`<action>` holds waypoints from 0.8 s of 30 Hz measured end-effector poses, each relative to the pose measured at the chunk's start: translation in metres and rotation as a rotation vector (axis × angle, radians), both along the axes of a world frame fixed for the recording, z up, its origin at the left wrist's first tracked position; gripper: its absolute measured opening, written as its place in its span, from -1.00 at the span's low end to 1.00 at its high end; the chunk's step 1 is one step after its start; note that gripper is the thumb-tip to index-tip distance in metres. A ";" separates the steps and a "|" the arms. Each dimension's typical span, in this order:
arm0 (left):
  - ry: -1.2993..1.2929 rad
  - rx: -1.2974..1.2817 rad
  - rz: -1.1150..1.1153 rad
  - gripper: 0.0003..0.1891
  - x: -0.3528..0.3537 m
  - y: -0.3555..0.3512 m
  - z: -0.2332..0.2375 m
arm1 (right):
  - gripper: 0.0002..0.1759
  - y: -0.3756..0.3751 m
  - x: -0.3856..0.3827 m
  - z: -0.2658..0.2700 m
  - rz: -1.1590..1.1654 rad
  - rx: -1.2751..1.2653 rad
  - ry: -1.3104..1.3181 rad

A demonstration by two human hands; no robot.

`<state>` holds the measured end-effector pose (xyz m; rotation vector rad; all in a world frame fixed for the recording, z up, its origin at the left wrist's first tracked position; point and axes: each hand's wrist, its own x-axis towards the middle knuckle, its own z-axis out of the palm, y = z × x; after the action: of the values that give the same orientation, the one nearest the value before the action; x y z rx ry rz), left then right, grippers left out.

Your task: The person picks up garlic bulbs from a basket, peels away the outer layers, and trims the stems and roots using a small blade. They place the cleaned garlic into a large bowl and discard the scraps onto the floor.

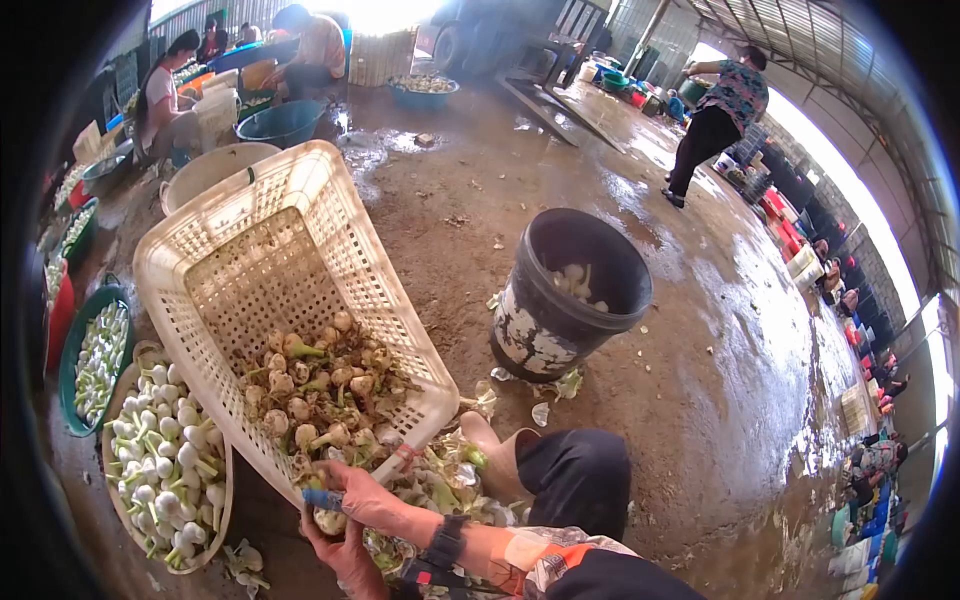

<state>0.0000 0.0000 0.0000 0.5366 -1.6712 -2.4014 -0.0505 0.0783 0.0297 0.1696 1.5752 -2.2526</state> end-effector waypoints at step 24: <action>0.124 0.040 -0.189 -0.32 0.036 -0.008 0.055 | -0.80 0.041 0.059 0.042 -0.031 0.370 0.334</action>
<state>0.0359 -0.0083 0.0546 0.2386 -1.6932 -2.5443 0.0084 0.1192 0.0719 -0.0910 2.1709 -2.0692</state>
